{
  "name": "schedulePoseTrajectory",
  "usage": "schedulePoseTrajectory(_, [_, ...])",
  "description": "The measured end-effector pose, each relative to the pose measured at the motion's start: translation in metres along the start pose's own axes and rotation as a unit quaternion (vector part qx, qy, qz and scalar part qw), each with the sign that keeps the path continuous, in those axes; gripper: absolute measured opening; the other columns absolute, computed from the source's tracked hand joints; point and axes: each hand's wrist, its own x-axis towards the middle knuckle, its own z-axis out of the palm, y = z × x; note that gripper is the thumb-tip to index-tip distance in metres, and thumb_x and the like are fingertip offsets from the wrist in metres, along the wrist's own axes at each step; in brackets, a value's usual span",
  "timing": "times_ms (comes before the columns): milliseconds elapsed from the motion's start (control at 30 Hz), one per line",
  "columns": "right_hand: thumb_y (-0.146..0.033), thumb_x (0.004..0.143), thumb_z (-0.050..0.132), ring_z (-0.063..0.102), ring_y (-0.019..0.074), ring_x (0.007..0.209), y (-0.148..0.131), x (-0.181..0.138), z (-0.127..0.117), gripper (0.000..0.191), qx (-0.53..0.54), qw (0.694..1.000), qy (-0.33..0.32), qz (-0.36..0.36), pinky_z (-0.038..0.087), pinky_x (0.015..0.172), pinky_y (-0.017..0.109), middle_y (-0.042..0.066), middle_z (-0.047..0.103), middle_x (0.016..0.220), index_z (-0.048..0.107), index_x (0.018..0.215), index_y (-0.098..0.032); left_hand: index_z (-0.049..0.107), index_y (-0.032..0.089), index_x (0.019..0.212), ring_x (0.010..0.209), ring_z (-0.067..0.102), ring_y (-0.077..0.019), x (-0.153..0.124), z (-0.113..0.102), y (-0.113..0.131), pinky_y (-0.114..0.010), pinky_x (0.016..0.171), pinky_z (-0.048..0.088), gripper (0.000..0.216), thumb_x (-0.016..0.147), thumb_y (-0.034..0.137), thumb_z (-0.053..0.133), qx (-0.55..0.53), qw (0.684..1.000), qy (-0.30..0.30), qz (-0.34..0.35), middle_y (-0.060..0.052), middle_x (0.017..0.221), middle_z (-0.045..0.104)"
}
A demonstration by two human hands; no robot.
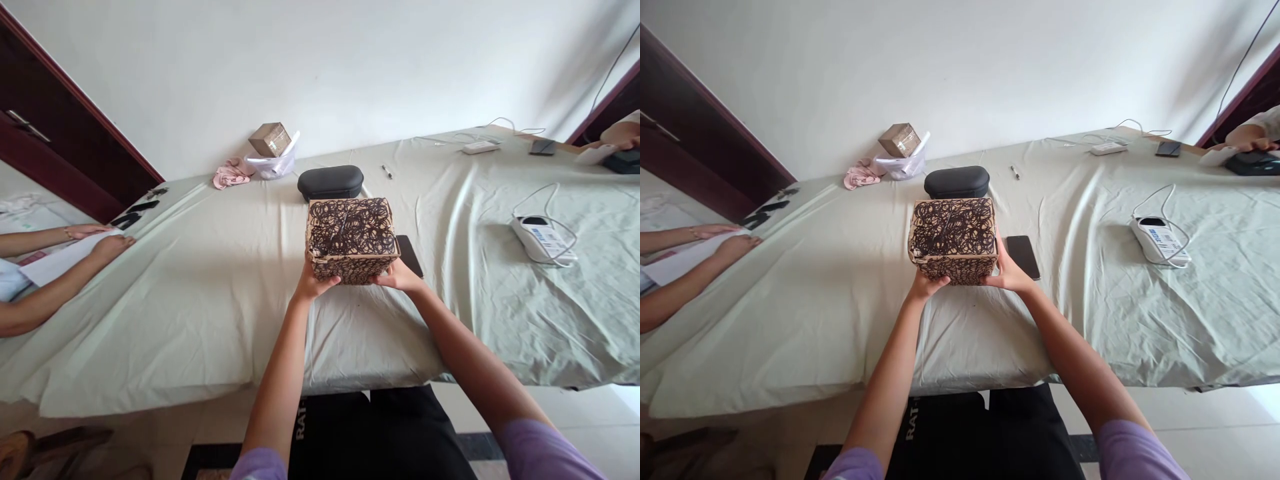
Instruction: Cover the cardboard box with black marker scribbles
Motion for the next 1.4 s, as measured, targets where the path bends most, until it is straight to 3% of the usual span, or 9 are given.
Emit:
schedulePoseTrajectory(167, [-0.074,0.066,0.093,0.02,0.0457,0.169,0.001,-0.001,0.001,0.142,0.014,1.0,0.011,0.001,0.025,0.136,0.066,0.016,0.032,0.179,0.014,0.176,-0.032,0.056,0.023,0.147,0.145,0.058,-0.0434,0.001,0.006,-0.005,-0.062,0.129,0.039,0.12,0.045,0.063,0.105,-0.075,0.996,0.002,-0.038,-0.017,0.135,0.071])
schedulePoseTrajectory(367, [-0.078,0.063,0.092,0.024,0.0456,0.168,0.0,-0.001,0.004,0.14,0.015,1.0,0.019,0.013,0.019,0.138,0.064,0.016,0.04,0.175,0.022,0.175,-0.03,0.057,0.025,0.145,0.145,0.059,-0.0421,0.001,0.003,-0.006,-0.061,0.129,0.039,0.117,0.045,0.057,0.107,-0.075,0.997,0.0,-0.032,-0.017,0.142,0.069])
schedulePoseTrajectory(633, [-0.082,0.061,0.091,0.017,0.0443,0.17,0.003,0.0,0.003,0.144,0.018,1.0,0.013,0.015,0.012,0.139,0.063,0.015,0.037,0.177,0.019,0.175,-0.03,0.06,0.025,0.142,0.143,0.061,-0.0413,0.002,0.003,-0.006,-0.06,0.129,0.04,0.111,0.046,0.052,0.108,-0.091,0.995,0.003,-0.028,-0.016,0.143,0.068])
schedulePoseTrajectory(833, [-0.079,0.066,0.09,0.019,0.0433,0.17,0.002,-0.001,0.002,0.142,0.018,1.0,0.016,0.011,0.018,0.138,0.063,0.013,0.033,0.179,0.013,0.176,-0.034,0.059,0.025,0.145,0.146,0.059,-0.042,0.004,0.001,-0.007,-0.06,0.129,0.039,0.111,0.048,0.053,0.107,-0.08,0.997,-0.008,-0.016,-0.017,0.147,0.068])
schedulePoseTrajectory(967, [-0.077,0.073,0.086,0.018,0.0404,0.17,0.002,0.0,0.002,0.14,0.011,1.0,0.022,-0.003,0.027,0.134,0.066,0.011,0.019,0.184,-0.001,0.177,-0.04,0.065,0.023,0.138,0.148,0.057,-0.0429,0.007,0.001,-0.008,-0.058,0.131,0.037,0.109,0.043,0.056,0.107,-0.091,0.995,0.029,-0.011,-0.016,0.144,0.07])
schedulePoseTrajectory(1167, [-0.082,0.072,0.083,0.018,0.0391,0.169,0.002,0.0,0.016,0.15,-0.023,0.996,0.08,-0.032,0.016,0.137,0.064,0.013,0.009,0.183,-0.017,0.175,-0.038,0.063,0.024,0.14,0.154,0.051,-0.0422,0.011,0.006,-0.008,-0.059,0.127,0.045,0.11,0.048,0.072,0.099,-0.194,0.971,0.095,-0.106,-0.018,0.153,0.066])
schedulePoseTrajectory(1267, [-0.084,0.073,0.082,0.019,0.0392,0.169,0.0,-0.001,0.02,0.15,-0.037,0.995,0.094,-0.019,0.019,0.137,0.062,0.014,0.01,0.182,-0.019,0.174,-0.038,0.062,0.024,0.14,0.156,0.05,-0.0419,0.012,0.006,-0.009,-0.058,0.126,0.047,0.111,0.047,0.072,0.099,-0.215,0.962,0.101,-0.137,-0.017,0.161,0.06])
schedulePoseTrajectory(1400, [-0.081,0.074,0.084,0.035,0.0394,0.161,0.0,-0.001,0.018,0.144,-0.016,0.995,0.097,0.0,0.027,0.135,0.061,0.014,0.022,0.178,-0.009,0.176,-0.04,0.064,0.021,0.137,0.153,0.052,-0.0429,0.01,0.006,-0.008,-0.058,0.125,0.048,0.106,0.049,0.071,0.098,-0.217,0.962,0.091,-0.138,-0.018,0.158,0.063])
